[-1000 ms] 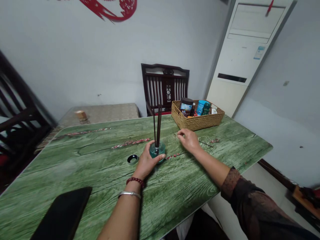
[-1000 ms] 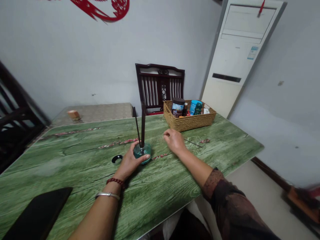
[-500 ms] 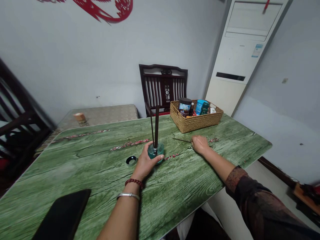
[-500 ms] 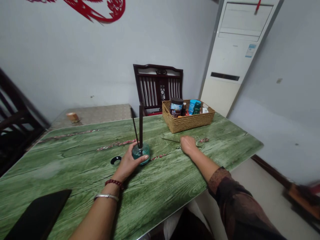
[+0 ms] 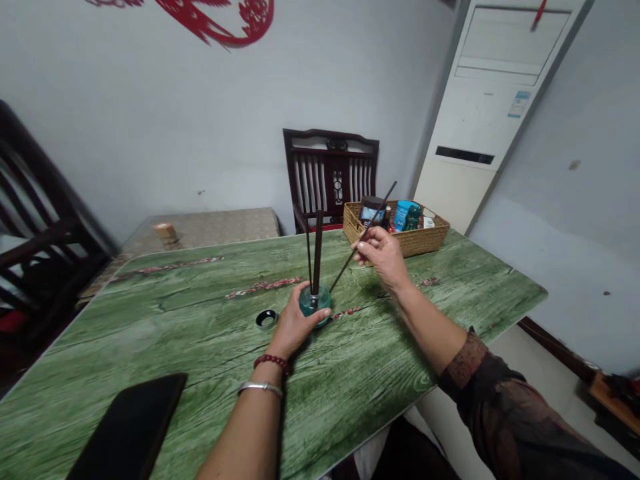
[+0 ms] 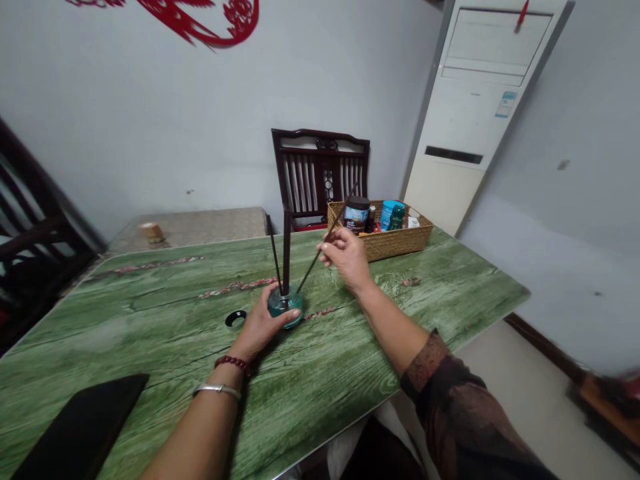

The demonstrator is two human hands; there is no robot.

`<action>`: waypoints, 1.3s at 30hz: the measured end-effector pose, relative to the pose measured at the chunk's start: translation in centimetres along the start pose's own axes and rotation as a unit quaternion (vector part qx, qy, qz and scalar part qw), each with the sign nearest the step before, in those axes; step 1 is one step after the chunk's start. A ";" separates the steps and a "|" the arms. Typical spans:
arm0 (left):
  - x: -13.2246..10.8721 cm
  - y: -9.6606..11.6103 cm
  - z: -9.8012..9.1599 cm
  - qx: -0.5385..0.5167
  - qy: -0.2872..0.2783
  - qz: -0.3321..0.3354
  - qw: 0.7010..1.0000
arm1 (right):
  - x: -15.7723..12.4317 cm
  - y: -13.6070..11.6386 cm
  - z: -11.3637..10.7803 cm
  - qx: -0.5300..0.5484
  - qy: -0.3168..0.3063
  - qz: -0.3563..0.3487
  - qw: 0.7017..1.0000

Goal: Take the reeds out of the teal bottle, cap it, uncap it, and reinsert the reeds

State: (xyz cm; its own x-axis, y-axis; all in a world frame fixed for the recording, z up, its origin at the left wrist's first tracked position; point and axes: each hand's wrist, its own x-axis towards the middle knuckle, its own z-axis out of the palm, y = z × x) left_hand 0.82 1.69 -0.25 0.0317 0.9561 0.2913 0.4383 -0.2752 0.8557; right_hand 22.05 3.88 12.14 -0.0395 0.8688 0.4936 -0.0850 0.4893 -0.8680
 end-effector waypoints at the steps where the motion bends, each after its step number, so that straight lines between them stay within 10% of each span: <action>1: 0.0 0.0 0.0 0.000 -0.001 -0.001 1.000 | 0.0 -0.3 0.9 0.012 -0.004 -0.007 1.000; 16: 0.0 0.2 0.0 -0.032 0.008 0.012 0.999 | -0.8 4.3 6.2 -0.217 -0.086 0.006 0.972; 23: -0.2 0.4 0.0 -0.041 0.008 0.003 0.999 | -2.8 5.7 2.4 -0.357 -0.060 -0.017 0.932; 28: -0.3 0.4 -0.2 -0.033 0.012 -0.001 0.999 | -3.3 10.3 -1.0 -0.440 -0.043 0.094 0.892; 39: -1.0 1.0 -0.3 -0.017 0.010 -0.050 0.999 | -4.2 12.1 -1.7 -0.444 -0.112 0.125 0.880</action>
State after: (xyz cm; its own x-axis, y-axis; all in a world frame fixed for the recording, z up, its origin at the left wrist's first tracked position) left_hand 0.95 0.44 0.49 -0.0291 0.9768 0.2123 0.4083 -0.1823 0.8944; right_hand 22.89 6.27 -0.55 -0.1499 0.9694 0.1943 0.7615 0.2385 -0.6027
